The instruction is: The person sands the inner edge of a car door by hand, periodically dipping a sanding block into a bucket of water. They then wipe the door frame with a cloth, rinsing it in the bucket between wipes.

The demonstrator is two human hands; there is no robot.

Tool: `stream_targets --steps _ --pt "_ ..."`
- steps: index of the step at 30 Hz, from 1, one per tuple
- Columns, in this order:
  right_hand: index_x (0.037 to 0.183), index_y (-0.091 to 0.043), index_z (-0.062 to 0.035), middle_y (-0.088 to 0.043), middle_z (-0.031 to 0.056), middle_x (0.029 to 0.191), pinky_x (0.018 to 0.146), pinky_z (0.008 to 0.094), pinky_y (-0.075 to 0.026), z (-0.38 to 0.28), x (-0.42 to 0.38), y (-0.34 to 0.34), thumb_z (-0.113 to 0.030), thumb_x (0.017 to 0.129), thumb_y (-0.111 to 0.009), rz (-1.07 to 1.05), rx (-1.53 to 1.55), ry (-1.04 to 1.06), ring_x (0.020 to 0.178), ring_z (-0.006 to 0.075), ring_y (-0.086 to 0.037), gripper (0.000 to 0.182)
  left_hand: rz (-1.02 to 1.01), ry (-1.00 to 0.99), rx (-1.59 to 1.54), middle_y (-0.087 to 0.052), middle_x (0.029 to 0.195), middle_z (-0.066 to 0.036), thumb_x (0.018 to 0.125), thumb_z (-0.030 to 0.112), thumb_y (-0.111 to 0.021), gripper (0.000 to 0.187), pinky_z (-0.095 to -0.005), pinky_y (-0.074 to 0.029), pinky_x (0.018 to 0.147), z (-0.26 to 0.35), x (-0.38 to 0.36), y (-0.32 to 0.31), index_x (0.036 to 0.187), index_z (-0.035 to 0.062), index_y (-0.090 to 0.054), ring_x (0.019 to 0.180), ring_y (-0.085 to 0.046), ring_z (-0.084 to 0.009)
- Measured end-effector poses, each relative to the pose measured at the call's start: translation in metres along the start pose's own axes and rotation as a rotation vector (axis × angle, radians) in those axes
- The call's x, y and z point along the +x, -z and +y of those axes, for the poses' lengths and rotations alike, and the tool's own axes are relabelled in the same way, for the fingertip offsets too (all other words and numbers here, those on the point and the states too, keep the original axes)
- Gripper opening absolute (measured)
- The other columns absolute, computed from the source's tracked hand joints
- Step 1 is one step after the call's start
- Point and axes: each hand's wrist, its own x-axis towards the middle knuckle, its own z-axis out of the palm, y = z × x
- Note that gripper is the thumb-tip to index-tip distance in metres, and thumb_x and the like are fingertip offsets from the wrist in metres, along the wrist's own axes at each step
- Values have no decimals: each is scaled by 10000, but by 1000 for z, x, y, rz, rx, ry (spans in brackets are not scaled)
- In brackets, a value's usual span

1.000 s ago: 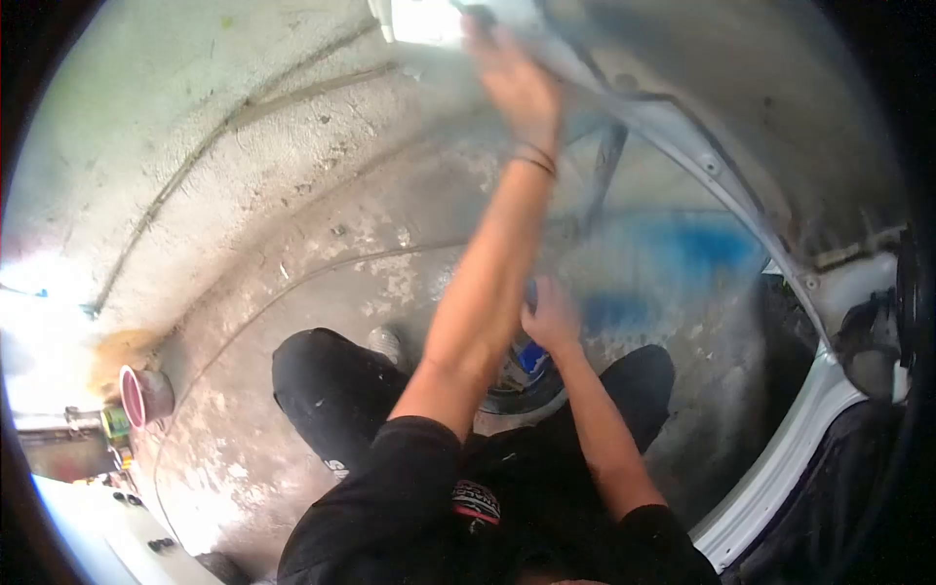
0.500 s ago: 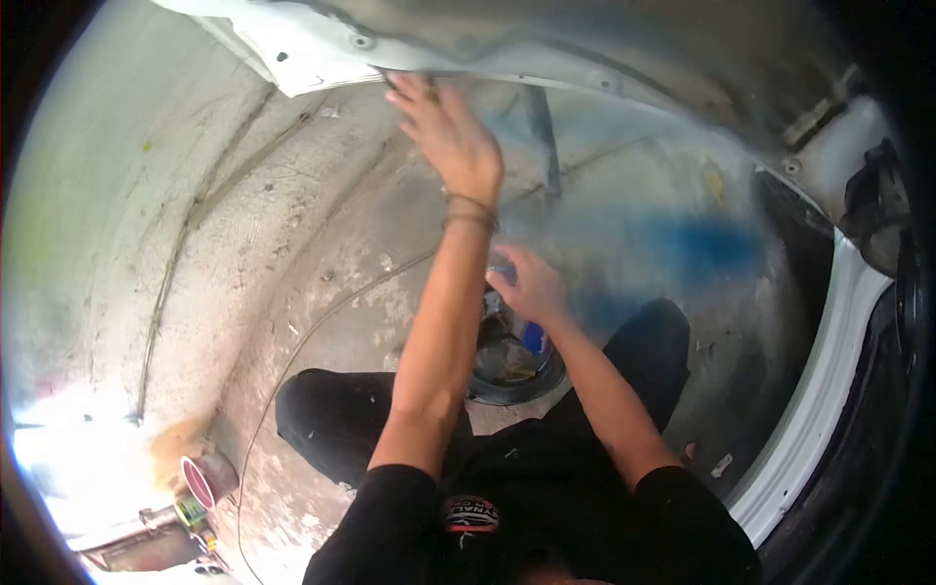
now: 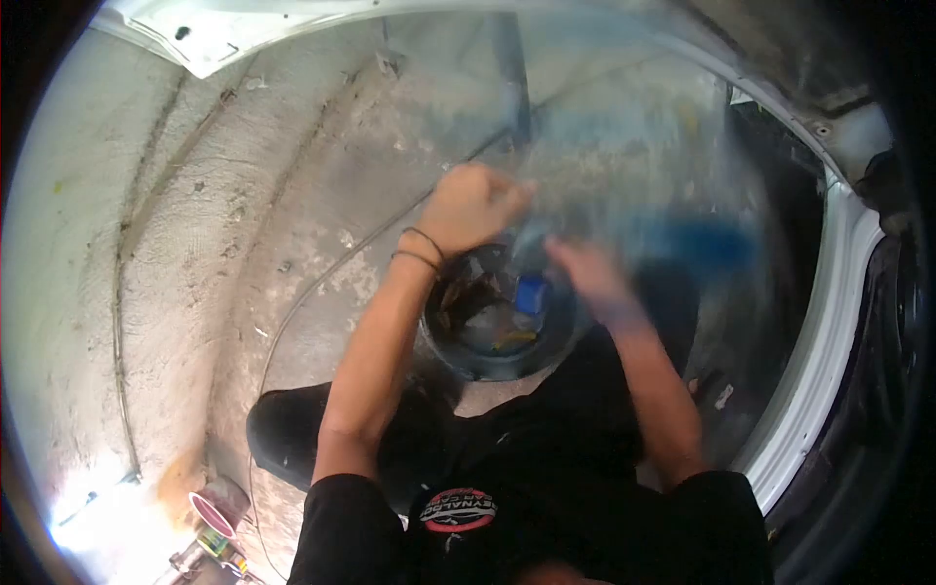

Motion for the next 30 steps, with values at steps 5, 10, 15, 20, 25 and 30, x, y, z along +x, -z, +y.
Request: stream_targets --steps 5,10,15,20,25,30 --pt "1188 -710 -46 -714 229 1117 872 509 -544 60 0 -96 -261 1008 -548 -196 -1279 130 1005 397 -696 323 -4 8 394 -730 1171 -241 925 551 -661 596 -440 -518 1001 -114 7 -51 1243 52 -729 1157 -684 -369" --pt "1077 -755 -48 -737 211 975 889 501 -539 166 57 -141 -226 937 -583 257 -1328 515 938 406 -705 285 -272 25 -38 -726 1180 -253 945 547 -650 586 -446 -523 982 -125 8 -52 1249 51 -728 1135 -689 -394" --pt "1208 -706 -17 -736 207 999 822 460 -562 84 45 -119 -203 944 -601 -244 -1147 19 921 333 -716 340 -237 -97 -73 -756 1078 -227 966 520 -651 542 -429 -543 914 -147 -4 -50 1173 28 -750 1032 -724 -366" --pt "1359 -615 -26 -707 112 1149 808 361 -588 16 -18 -65 -327 999 -656 414 201 12 954 225 -708 471 -149 20 -29 -749 913 -206 942 447 -699 463 -421 -551 804 -155 -12 -63 1101 15 -750 882 -738 -348" --pt "1384 -583 -85 -661 82 1242 777 329 -565 -106 6 -16 -416 1053 -572 734 732 656 1040 201 -664 468 -23 -67 139 -742 883 -194 913 466 -718 475 -429 -554 812 -147 -5 -73 1097 29 -753 887 -740 -337" --pt "1473 -467 -80 -538 111 1430 923 378 -530 -232 91 -52 -417 1082 -487 737 1077 1012 1196 226 -583 517 46 -71 335 -704 826 -246 881 391 -715 389 -520 -533 738 -157 -12 -75 948 8 -729 804 -674 -469"
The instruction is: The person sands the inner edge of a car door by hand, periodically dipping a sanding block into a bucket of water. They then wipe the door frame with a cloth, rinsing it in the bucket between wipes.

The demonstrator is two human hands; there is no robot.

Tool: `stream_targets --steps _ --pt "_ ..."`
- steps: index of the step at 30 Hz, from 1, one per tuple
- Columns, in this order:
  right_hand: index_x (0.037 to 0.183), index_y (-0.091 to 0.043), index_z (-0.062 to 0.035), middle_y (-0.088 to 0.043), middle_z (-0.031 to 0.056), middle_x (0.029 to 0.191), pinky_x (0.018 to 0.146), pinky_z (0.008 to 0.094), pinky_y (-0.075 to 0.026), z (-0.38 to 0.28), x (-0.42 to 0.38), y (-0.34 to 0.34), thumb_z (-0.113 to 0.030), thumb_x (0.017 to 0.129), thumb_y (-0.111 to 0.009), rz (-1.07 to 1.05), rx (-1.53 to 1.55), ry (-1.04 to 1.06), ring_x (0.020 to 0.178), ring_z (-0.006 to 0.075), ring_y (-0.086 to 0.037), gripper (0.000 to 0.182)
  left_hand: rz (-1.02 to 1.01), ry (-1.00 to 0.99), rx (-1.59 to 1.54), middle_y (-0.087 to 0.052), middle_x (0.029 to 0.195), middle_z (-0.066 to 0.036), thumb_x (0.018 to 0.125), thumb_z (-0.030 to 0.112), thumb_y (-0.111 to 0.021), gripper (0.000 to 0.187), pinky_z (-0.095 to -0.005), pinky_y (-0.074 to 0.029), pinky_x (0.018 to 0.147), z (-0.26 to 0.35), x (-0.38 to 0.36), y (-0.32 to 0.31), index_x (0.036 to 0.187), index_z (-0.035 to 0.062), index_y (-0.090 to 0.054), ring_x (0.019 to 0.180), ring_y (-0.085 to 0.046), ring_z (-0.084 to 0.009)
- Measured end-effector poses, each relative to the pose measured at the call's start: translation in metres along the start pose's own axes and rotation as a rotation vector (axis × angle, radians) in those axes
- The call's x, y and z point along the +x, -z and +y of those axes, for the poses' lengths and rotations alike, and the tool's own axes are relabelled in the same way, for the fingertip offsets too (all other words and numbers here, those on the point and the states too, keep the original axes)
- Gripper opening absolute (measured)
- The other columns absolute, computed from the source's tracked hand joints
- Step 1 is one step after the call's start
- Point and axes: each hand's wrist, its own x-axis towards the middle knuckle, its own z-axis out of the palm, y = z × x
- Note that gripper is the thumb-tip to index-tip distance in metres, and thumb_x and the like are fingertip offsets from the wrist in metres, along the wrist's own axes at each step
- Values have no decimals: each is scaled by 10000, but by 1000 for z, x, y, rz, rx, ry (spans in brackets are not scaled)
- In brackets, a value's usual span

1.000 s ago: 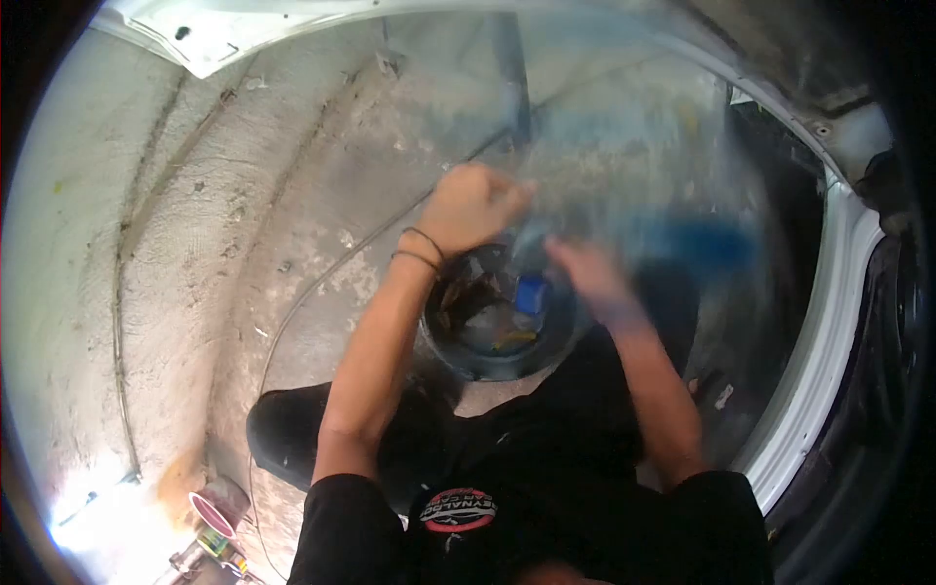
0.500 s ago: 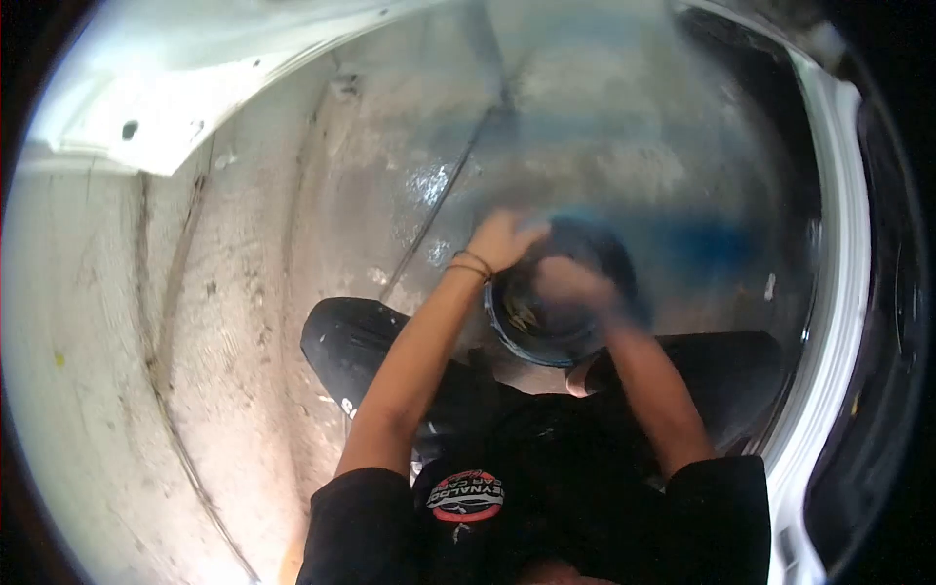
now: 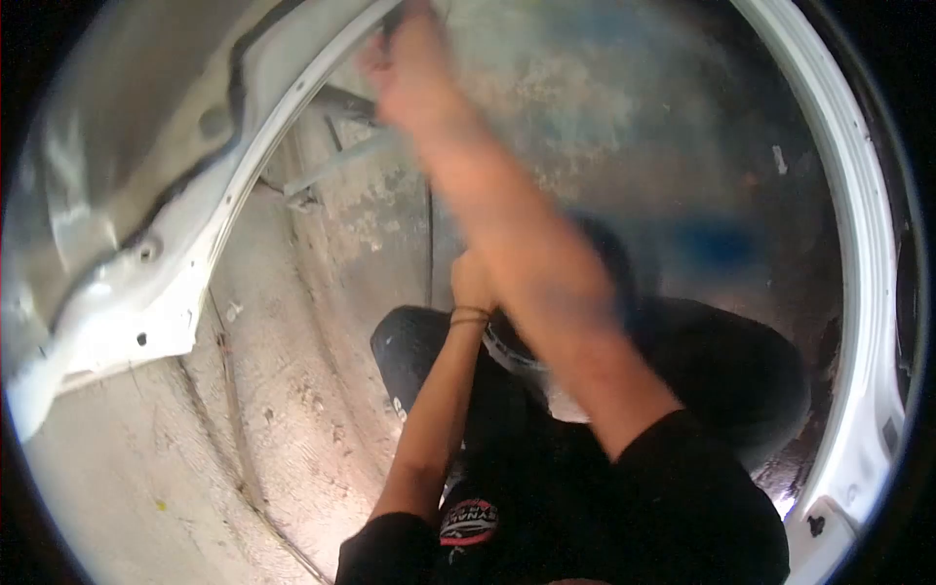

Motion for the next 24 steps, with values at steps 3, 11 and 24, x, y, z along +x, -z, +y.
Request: stream_targets --steps 3,11,24 --pt "1375 -511 -35 -595 87 1373 941 410 -514 -5 -8 -40 -486 1082 -447 326 308 -138 1163 224 -609 542 32 -148 -69 -690 790 -237 890 359 -726 349 -511 -517 694 -21 -10 -9 934 13 -720 746 -658 -461" --pt "1422 -517 15 -632 180 1322 950 372 -526 -82 228 93 -376 1098 -459 268 199 179 1131 260 -634 511 5 63 -8 -631 715 -236 916 250 -757 226 -488 -446 590 32 4 10 906 35 -687 629 -602 -427" --pt "1107 -596 54 -688 221 990 827 453 -504 -147 241 133 -369 1089 -482 383 93 306 884 325 -645 438 56 -70 66 -566 655 -209 929 143 -709 196 -373 -460 552 72 67 -20 968 -43 -661 551 -550 -208"
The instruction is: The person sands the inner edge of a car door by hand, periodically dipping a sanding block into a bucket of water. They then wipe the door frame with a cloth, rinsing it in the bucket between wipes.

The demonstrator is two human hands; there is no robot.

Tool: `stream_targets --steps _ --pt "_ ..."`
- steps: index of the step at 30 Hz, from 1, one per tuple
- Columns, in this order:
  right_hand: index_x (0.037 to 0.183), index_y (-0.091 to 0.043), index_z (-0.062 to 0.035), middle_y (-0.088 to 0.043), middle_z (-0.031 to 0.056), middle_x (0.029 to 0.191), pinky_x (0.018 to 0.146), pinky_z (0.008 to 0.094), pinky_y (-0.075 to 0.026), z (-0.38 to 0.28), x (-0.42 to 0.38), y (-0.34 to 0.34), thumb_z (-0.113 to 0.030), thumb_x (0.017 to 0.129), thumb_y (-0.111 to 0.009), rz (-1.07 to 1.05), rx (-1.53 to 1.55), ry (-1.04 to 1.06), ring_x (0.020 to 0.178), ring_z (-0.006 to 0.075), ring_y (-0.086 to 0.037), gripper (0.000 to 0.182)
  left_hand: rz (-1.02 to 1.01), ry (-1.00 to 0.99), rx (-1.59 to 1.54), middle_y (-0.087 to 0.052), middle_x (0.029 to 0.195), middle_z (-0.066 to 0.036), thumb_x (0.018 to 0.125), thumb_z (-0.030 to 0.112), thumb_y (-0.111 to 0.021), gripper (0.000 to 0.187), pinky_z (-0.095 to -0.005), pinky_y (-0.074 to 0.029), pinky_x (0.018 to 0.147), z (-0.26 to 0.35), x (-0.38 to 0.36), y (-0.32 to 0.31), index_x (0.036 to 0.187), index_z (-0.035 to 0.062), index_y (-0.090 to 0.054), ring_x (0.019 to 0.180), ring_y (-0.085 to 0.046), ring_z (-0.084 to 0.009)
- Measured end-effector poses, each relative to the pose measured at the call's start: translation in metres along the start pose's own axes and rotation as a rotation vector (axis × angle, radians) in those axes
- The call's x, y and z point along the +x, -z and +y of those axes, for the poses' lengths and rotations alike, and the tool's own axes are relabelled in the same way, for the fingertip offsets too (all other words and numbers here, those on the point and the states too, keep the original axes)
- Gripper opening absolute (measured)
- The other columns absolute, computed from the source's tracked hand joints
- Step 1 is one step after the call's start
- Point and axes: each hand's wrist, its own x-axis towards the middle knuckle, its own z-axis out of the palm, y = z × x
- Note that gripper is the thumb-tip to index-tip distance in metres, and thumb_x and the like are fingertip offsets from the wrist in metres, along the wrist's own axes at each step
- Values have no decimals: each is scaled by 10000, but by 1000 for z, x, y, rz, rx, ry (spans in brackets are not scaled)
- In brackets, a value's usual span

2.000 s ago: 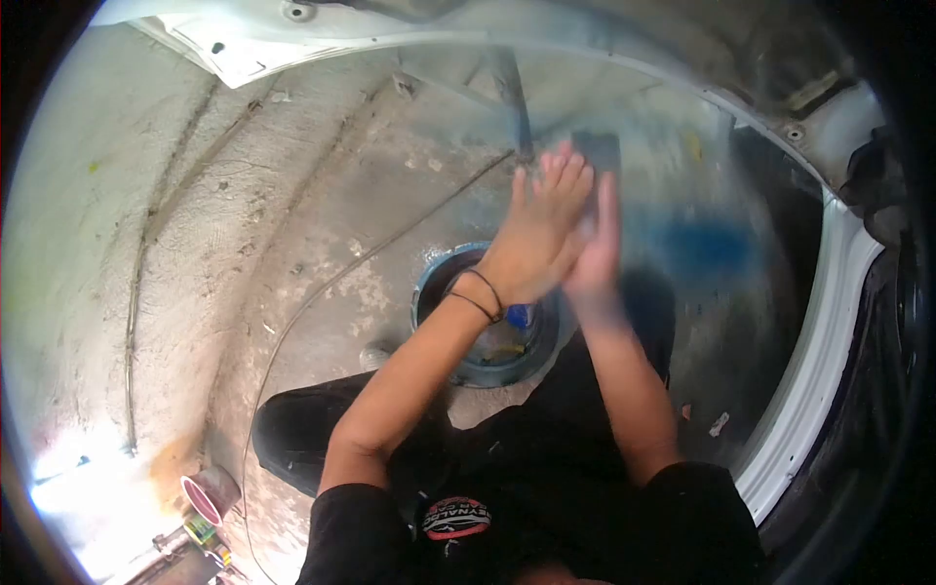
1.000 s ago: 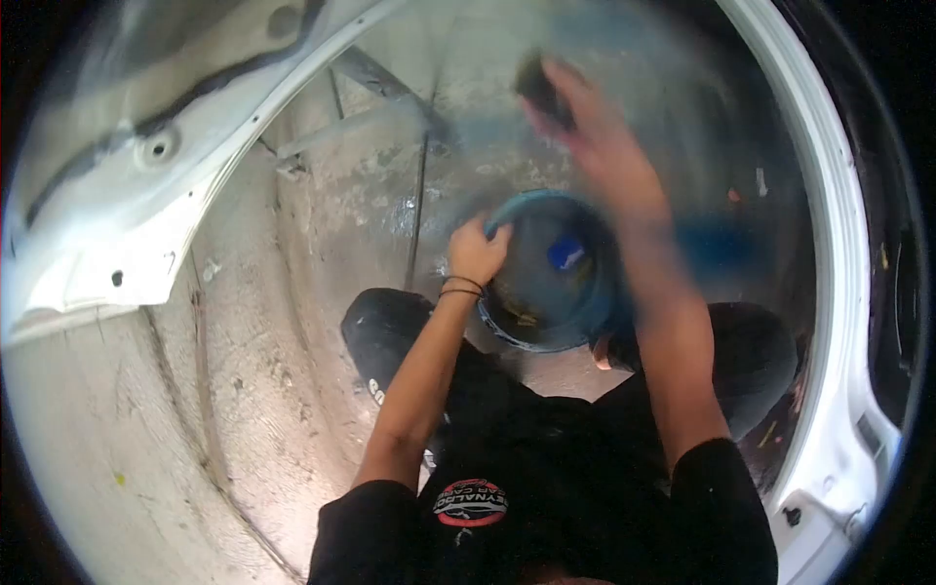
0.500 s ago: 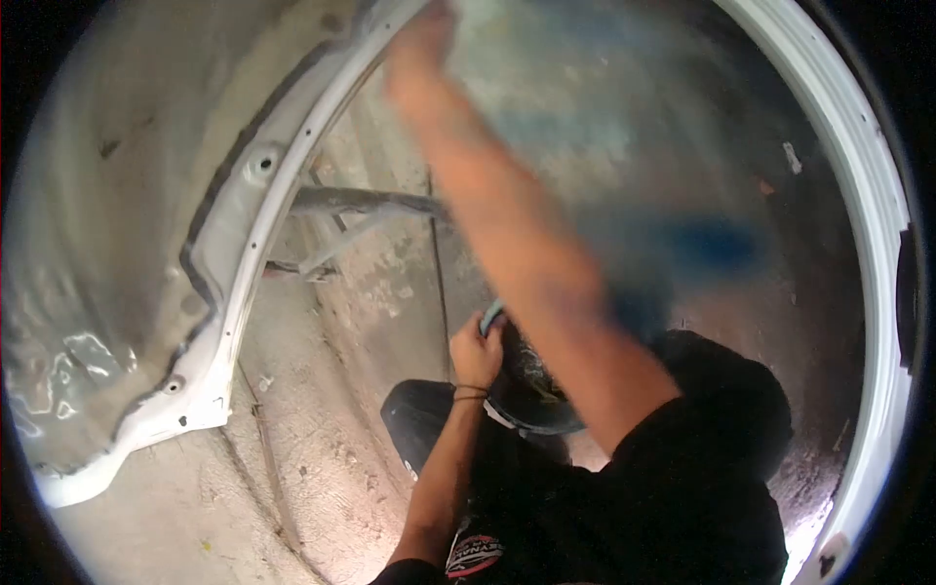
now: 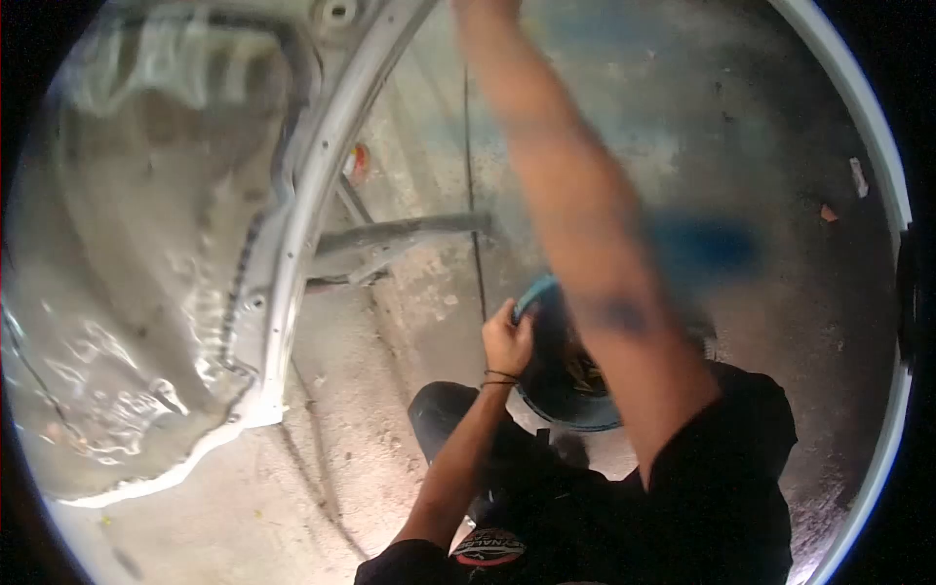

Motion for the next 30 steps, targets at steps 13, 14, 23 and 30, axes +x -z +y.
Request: stream_targets --steps 13,14,23,30 --pt "1057 -636 62 -709 183 928 798 419 -516 34 25 -2 -390 1077 -513 -1 -43 186 847 302 -668 469 -17 -81 -54 -604 723 -225 923 186 -739 252 -392 -491 608 -25 5 -14 999 -40 -659 625 -614 -276" --pt "1067 -658 77 -727 170 925 784 405 -520 23 63 5 -396 1070 -543 -61 24 201 831 275 -673 487 -56 54 -131 -655 773 -221 928 202 -735 272 -411 -516 644 1 5 -5 1028 -44 -677 686 -663 -298" --pt "1337 -565 -3 -664 104 1212 1008 357 -464 78 -189 -25 -581 1031 -558 -113 196 -425 1117 210 -606 654 -276 10 86 -724 951 -275 917 309 -704 461 -453 -543 838 18 46 -1 1270 15 -669 930 -718 -409" --pt "1216 -660 19 -719 99 1138 907 437 -502 32 16 9 -581 998 -597 44 -111 -32 1004 253 -638 642 -245 -115 71 -684 980 -313 892 336 -686 403 -494 -551 778 -8 42 -15 1130 12 -719 933 -645 -516"
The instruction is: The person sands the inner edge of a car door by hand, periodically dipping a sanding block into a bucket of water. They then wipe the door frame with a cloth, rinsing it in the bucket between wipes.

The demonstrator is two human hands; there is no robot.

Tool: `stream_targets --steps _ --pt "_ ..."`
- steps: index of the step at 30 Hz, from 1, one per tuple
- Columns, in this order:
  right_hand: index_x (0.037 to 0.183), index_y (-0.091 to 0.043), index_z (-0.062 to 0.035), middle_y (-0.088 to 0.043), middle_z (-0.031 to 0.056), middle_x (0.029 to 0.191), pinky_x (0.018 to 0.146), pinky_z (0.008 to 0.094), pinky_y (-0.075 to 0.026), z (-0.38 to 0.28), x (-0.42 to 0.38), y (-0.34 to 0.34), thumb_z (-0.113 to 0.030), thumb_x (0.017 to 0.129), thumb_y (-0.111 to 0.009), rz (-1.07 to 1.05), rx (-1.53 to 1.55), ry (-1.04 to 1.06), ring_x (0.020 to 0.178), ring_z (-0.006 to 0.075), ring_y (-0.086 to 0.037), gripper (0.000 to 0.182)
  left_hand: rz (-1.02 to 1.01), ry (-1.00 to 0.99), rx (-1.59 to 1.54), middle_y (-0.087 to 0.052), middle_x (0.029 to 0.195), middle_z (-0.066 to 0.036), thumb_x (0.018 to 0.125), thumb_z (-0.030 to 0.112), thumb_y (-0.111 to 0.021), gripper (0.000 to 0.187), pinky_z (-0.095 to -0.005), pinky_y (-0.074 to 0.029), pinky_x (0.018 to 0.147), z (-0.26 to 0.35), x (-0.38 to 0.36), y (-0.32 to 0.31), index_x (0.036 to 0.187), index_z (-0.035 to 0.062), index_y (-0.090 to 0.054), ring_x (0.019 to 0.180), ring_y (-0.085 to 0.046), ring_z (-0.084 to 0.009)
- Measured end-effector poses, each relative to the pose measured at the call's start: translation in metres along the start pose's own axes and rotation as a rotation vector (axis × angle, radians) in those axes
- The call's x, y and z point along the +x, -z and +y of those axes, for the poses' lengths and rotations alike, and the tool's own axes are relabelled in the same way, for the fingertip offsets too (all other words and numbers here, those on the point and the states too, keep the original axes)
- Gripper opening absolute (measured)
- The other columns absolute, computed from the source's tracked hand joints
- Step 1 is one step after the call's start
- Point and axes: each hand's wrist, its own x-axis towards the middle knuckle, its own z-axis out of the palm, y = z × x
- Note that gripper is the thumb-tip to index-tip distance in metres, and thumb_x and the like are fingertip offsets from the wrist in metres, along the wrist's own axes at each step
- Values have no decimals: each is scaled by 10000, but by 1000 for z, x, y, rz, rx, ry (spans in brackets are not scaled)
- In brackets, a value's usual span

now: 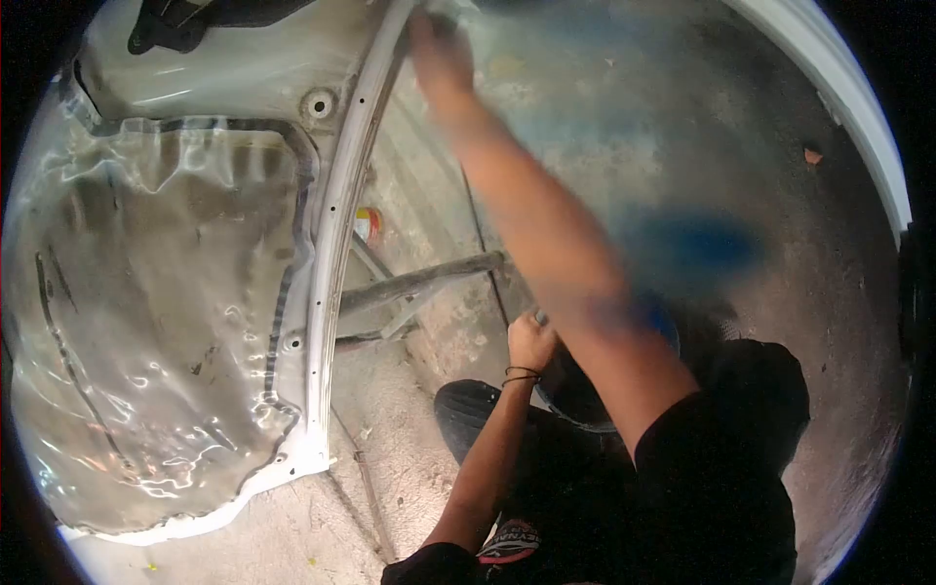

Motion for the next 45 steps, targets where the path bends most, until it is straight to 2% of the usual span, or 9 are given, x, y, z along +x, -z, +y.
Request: stream_targets --steps 6,8,15,23,26,28,37,41,45 --pt "1327 -563 -10 -646 141 1259 992 356 -464 41 -140 -29 -604 1002 -586 -19 207 -251 1137 225 -603 678 -1 -160 -274 -688 982 -315 865 364 -722 427 -489 -552 778 -86 -22 -24 1119 21 -727 924 -665 -501" --pt "1365 -513 29 -634 296 1275 1046 448 -457 35 -184 -33 -686 984 -512 -21 183 -306 1226 427 -606 811 38 -215 -343 -688 972 -316 865 375 -727 430 -492 -552 772 -87 -26 -19 1104 17 -731 916 -668 -499" --pt "1314 -590 5 -663 130 1155 886 395 -491 -8 76 -17 -622 952 -619 56 232 -91 1039 223 -602 724 22 91 25 -688 918 -308 887 399 -719 434 -523 -542 752 -33 0 -12 1026 -12 -729 885 -675 -497" --pt "1262 -623 -29 -718 178 1176 937 430 -503 -14 106 -15 -500 973 -619 109 215 -130 1119 379 -663 553 -75 52 95 -685 838 -289 896 429 -724 450 -511 -538 729 -30 5 -3 985 -12 -727 851 -679 -487" --pt "1279 -614 -4 -727 169 1117 920 427 -509 -16 169 -4 -556 957 -632 132 103 12 1055 377 -680 640 -117 93 112 -684 809 -275 902 454 -734 459 -490 -534 712 -14 9 4 991 3 -732 832 -684 -475" --pt "1116 -624 -63 -548 43 678 526 376 -412 -51 159 8 -693 922 -626 62 174 -69 583 177 -553 660 -149 214 51 -680 789 -266 905 477 -739 474 -477 -528 697 -3 9 5 1009 15 -734 826 -686 -466" --pt "868 -636 -29 -560 72 583 535 447 -427 14 210 -21 -688 957 -576 235 -64 82 492 220 -518 667 -100 204 30 -676 783 -259 904 444 -741 419 -490 -524 683 13 10 9 1024 43 -744 791 -679 -466" --pt "1269 -584 51 -661 311 1246 1011 492 -477 -28 93 -15 -475 1024 -549 187 42 65 1201 478 -618 582 -44 114 99 -678 798 -266 909 438 -735 419 -501 -524 690 -3 6 0 1059 47 -744 803 -676 -473" --pt "1200 -596 47 -660 327 1197 999 483 -480 -27 49 -13 -522 1035 -516 129 62 84 1154 492 -624 598 -63 39 82 -681 836 -285 906 436 -740 443 -503 -530 710 -12 7 1 1083 29 -743 832 -673 -484"
